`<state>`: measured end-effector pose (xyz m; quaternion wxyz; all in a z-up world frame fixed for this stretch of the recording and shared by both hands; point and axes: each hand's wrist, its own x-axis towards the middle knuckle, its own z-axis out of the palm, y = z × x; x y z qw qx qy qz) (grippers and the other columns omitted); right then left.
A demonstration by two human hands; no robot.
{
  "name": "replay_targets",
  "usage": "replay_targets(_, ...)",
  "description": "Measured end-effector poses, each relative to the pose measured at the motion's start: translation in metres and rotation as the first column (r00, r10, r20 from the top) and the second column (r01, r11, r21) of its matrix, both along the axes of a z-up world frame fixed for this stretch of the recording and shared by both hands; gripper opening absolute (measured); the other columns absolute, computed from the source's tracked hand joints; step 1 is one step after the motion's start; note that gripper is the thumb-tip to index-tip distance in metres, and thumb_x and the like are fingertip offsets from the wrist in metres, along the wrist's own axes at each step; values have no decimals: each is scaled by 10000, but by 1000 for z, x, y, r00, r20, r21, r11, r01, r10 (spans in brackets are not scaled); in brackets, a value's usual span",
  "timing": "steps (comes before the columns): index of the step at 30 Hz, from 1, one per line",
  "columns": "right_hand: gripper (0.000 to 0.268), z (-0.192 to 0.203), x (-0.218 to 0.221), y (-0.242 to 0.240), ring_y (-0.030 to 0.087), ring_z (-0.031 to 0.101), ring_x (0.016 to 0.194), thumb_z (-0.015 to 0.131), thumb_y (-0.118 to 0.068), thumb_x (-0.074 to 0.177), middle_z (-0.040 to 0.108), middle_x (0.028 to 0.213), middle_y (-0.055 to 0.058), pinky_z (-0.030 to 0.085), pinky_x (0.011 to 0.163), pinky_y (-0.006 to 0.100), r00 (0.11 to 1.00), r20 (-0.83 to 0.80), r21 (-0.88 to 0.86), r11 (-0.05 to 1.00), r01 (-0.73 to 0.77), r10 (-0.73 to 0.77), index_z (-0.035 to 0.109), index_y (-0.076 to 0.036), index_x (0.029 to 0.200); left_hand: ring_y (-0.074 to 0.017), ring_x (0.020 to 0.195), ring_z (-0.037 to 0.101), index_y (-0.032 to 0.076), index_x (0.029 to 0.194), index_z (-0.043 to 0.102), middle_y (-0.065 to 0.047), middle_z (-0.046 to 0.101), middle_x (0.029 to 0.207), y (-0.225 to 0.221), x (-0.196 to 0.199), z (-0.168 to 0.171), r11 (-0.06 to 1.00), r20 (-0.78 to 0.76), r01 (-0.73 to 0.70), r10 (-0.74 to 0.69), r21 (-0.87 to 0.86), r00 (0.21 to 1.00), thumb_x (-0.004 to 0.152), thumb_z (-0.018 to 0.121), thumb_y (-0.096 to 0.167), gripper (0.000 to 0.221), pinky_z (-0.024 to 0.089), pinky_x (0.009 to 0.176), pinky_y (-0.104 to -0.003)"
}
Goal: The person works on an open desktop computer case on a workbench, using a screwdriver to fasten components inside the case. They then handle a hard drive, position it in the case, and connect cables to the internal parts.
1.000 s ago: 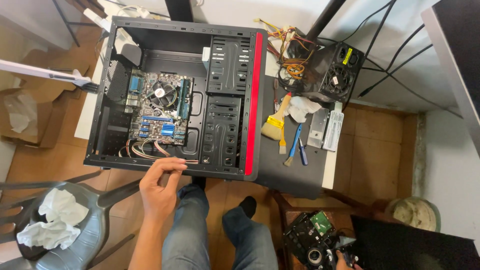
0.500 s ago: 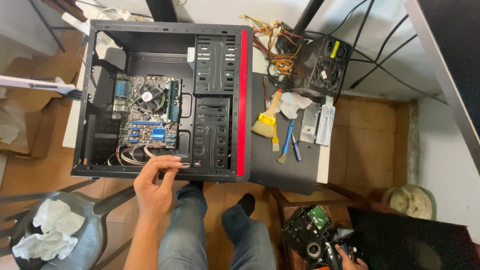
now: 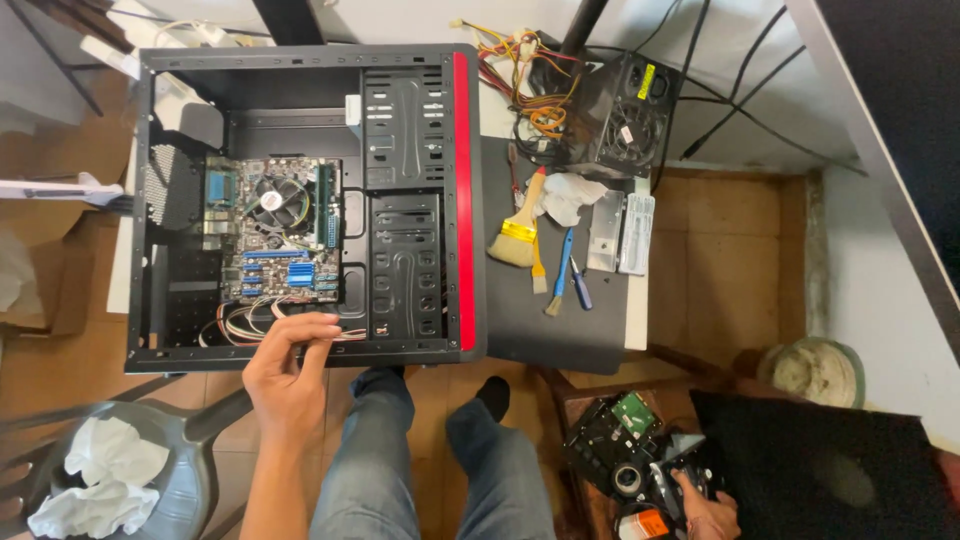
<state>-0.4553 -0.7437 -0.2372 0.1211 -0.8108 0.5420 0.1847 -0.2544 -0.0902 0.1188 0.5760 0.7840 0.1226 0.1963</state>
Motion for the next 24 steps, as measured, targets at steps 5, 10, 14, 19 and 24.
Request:
replay_targets(5, 1105, 32, 54, 29, 403, 658, 1021, 950, -675, 486, 659, 1227, 264, 553, 835, 498, 982, -63, -98, 981, 170, -177, 643, -150, 1408, -144, 1062, 653, -26, 1005, 690, -103, 692, 1132, 1, 0, -7, 999, -11, 4, -4, -36, 1000, 964, 640, -117, 112, 519, 908, -237)
replay_targets(10, 1128, 58, 72, 46, 316, 703, 923, 958, -502, 516, 685, 1212, 196, 602, 726, 445, 918, 81, 184, 911, 369, -388, 516, -133, 1486, -135, 1054, 646, -34, 1033, 687, -104, 687, 1144, 4, -1, -5, 999, -27, 25, -25, -24, 999, 989, 644, -127, 111, 512, 910, -227)
replay_targets(14, 1143, 83, 83, 47, 254, 667, 898, 991, -426, 493, 647, 1187, 135, 604, 687, 417, 873, 130, 192, 875, 444, -471, 469, -136, 1467, -125, 1031, 655, -52, 1050, 673, -120, 688, 1148, 1, 2, -15, 999, -45, 32, -33, -17, 998, 1048, 658, -132, 81, 517, 888, -203)
replay_targets(19, 879, 45, 66, 20, 205, 623, 771, 972, -480, 521, 685, 1012, 89, 507, 602, 349, 871, 12, 275, 839, 469, -491, 661, -71, 1234, -133, 1056, 671, -68, 1045, 662, -132, 687, 1158, -5, 4, -14, 998, -28, 64, -64, -1, 998, 1076, 667, -135, 74, 541, 931, -210)
replay_targets(24, 625, 62, 79, 28, 158, 582, 692, 920, -500, 526, 661, 864, 33, 409, 537, 347, 812, -139, 329, 747, 578, -567, 720, -123, 984, -130, 1051, 667, -70, 1046, 662, -134, 686, 1161, -5, 4, -13, 998, -28, 64, -64, -9, 998, 1081, 676, -138, 78, 536, 917, -203)
